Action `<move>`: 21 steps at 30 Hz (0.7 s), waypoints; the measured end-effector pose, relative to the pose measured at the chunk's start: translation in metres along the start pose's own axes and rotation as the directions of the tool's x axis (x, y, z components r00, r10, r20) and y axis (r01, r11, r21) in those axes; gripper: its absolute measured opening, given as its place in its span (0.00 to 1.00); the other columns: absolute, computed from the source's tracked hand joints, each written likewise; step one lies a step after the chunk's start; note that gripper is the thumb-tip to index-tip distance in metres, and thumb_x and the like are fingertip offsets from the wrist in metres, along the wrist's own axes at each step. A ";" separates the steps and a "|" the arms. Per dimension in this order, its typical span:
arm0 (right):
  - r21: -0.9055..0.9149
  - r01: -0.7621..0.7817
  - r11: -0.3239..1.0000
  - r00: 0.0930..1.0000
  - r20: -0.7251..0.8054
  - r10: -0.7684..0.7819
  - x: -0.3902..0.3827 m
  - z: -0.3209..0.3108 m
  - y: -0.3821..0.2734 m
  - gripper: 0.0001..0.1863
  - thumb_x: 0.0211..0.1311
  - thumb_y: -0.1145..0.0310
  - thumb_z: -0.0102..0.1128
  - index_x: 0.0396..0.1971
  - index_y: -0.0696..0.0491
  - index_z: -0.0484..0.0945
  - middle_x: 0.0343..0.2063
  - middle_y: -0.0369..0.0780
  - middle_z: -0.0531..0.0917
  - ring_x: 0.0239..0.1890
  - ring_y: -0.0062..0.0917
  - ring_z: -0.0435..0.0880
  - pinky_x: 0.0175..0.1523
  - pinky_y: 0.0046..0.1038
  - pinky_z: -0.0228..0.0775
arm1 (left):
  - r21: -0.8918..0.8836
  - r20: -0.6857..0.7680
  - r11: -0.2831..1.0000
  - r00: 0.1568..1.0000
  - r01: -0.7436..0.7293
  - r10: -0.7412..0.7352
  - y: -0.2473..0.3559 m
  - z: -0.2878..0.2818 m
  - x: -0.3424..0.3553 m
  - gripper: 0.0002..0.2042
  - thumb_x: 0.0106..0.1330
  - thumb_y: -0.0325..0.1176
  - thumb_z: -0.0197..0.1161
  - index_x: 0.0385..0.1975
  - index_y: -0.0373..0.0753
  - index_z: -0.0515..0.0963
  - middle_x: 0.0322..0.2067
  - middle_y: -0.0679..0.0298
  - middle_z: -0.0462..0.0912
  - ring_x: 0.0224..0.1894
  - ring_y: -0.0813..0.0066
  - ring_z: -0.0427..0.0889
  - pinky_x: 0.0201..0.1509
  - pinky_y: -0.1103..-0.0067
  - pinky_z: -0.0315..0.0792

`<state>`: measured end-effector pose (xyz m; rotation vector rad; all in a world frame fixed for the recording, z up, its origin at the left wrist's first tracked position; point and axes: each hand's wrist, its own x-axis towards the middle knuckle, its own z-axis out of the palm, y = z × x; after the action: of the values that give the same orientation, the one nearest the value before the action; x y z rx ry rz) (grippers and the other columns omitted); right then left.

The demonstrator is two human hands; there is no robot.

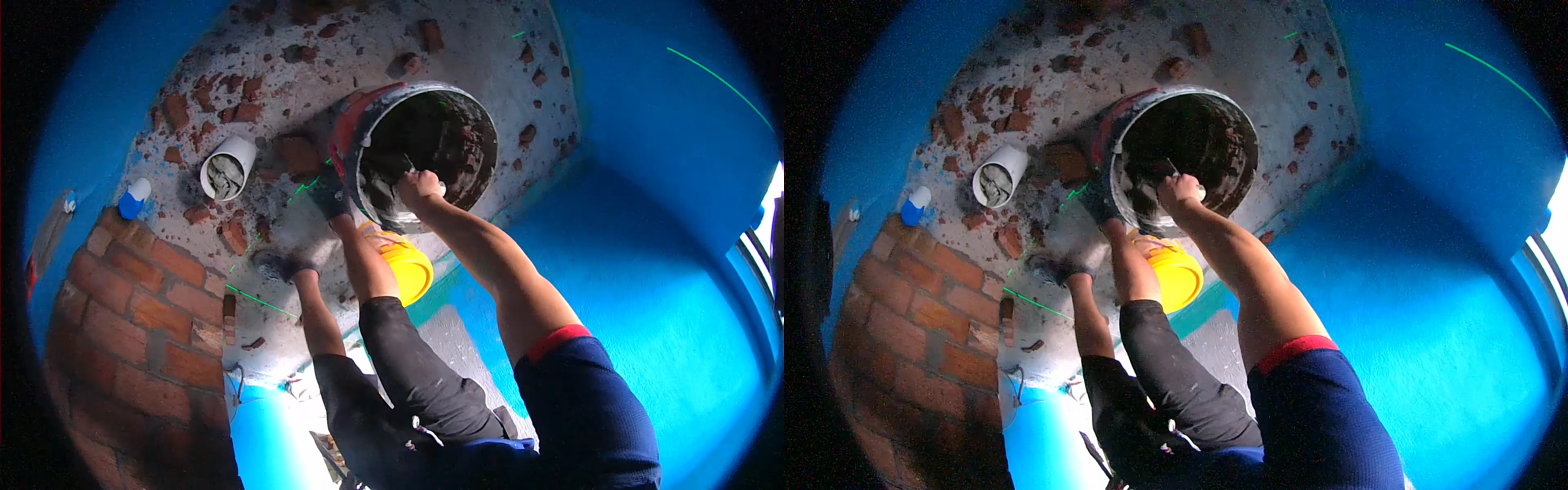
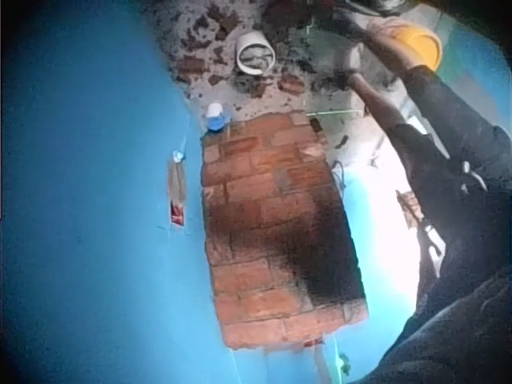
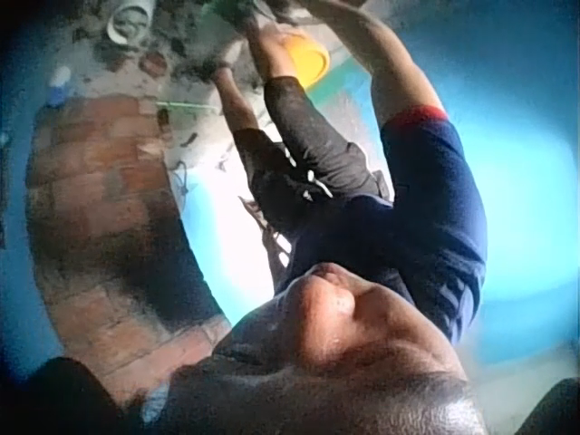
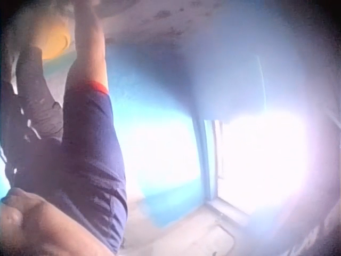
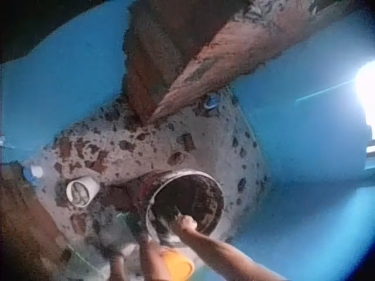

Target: The person applies mortar to the side of a partially built brick wall and then places a brick onto the layer of mortar, pressing it into place.

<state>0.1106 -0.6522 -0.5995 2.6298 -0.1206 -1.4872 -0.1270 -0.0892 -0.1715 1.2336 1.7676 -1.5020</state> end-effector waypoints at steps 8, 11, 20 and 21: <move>0.175 0.145 0.974 0.973 0.156 -0.173 0.027 -0.103 0.048 0.11 0.52 0.69 0.55 0.33 0.49 0.84 0.36 0.39 0.84 0.41 0.34 0.84 0.40 0.34 0.78 | -0.001 -0.026 0.998 0.998 -0.055 0.055 0.005 -0.004 -0.020 0.20 0.66 0.46 0.56 0.43 0.32 0.73 0.31 0.57 0.81 0.33 0.67 0.81 0.40 0.73 0.78; 0.004 0.366 0.931 0.902 0.246 -0.356 0.019 -0.133 0.067 0.13 0.44 0.71 0.62 0.34 0.50 0.83 0.34 0.42 0.84 0.39 0.33 0.84 0.38 0.29 0.77 | -0.004 -0.016 0.996 0.996 -0.084 0.084 -0.010 -0.007 -0.027 0.20 0.66 0.46 0.56 0.44 0.32 0.73 0.31 0.57 0.81 0.34 0.67 0.81 0.40 0.73 0.78; 0.001 0.512 0.859 0.853 0.116 -0.509 -0.125 -0.204 0.124 0.14 0.45 0.58 0.58 0.33 0.47 0.79 0.35 0.43 0.81 0.41 0.38 0.80 0.46 0.39 0.72 | -0.281 -0.039 0.913 0.954 -0.297 0.298 -0.071 -0.016 -0.038 0.17 0.62 0.41 0.61 0.41 0.33 0.73 0.32 0.59 0.80 0.36 0.70 0.80 0.40 0.74 0.75; -0.015 0.373 0.928 0.908 0.209 -0.362 -0.134 -0.189 0.132 0.17 0.41 0.57 0.65 0.32 0.48 0.80 0.37 0.43 0.82 0.39 0.38 0.81 0.41 0.39 0.74 | -0.193 -0.099 0.942 0.960 -0.276 0.261 -0.069 -0.008 -0.043 0.17 0.65 0.46 0.57 0.35 0.34 0.75 0.26 0.61 0.80 0.32 0.75 0.80 0.35 0.78 0.74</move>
<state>0.2020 -0.7540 -0.3707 2.5498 0.4187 -1.8396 -0.1660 -0.0932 -0.1002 1.3727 1.6714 -1.1049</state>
